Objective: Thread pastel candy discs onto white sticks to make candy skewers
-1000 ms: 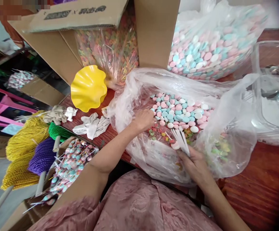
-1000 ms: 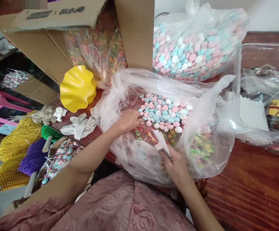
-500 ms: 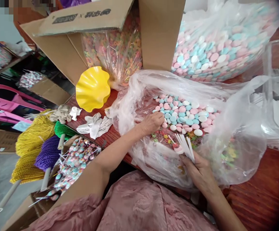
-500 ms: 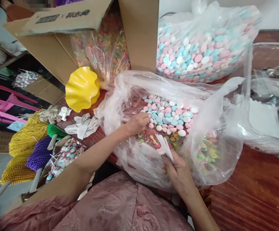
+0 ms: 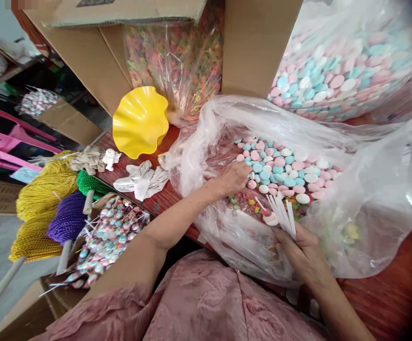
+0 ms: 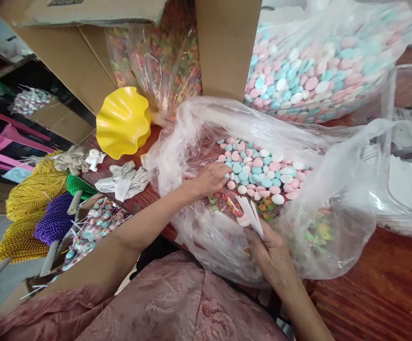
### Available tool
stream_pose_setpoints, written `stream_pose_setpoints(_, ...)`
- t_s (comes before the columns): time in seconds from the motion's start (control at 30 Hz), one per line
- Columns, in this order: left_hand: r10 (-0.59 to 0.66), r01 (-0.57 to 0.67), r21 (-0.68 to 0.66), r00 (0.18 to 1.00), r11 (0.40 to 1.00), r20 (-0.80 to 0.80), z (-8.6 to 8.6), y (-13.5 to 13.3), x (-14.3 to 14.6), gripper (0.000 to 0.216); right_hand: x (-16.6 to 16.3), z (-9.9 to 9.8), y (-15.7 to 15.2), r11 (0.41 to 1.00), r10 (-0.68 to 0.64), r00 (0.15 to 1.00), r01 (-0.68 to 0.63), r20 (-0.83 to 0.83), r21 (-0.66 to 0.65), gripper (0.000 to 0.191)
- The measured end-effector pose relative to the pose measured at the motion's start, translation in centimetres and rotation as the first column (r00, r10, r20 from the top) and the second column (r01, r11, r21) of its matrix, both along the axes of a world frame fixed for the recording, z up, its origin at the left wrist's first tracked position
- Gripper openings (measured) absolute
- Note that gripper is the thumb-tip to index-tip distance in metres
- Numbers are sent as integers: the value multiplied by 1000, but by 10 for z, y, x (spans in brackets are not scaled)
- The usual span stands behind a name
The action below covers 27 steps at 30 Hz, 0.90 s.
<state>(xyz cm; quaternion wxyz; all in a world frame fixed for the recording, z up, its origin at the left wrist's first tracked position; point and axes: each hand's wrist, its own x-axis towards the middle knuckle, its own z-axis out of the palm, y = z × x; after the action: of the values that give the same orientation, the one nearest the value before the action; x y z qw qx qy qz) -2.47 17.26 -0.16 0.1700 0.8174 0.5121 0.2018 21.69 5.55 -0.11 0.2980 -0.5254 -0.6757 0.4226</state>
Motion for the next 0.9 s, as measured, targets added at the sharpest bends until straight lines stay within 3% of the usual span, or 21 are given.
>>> stream_pose_setpoints(0.07,113,-102,-57,959,993,259,8,-6,-3,20,-1,7,2,999,-28,1000,29,-11,24,29)
stream_pose_setpoints(0.1,178,-136,-127,886,983,429,12,-12,-6,21,-3,12,4,998,-38,999,39,-14,39,27)
stream_pose_setpoints(0.13,245,-137,-223,769,965,590,17,-19,-11,23,-5,16,5,998,-40,999,41,-15,56,25)
stream_pose_setpoints(0.2,383,-21,-426,478,905,790,28,-37,-20,31,-12,26,9,996,-19,1000,19,-2,84,25)
stream_pose_setpoints(0.3,534,155,-553,152,819,832,39,-64,-28,39,-33,36,14,990,71,997,-73,19,123,29)
stream_pose_setpoints(0.4,576,167,-564,-26,808,817,42,-82,-29,39,-53,39,18,974,150,988,-151,22,168,24)
stream_pose_setpoints(0.5,562,103,-553,-100,826,821,38,-88,-26,41,-62,37,18,967,174,984,-176,29,184,24)
stream_pose_setpoints(0.63,543,12,-546,-127,838,830,29,-89,-20,44,-61,37,13,967,168,985,-174,45,187,25)
stream_pose_setpoints(0.9,541,58,-538,-112,841,833,28,-93,-2,47,-55,32,7,970,128,991,-131,26,203,22)
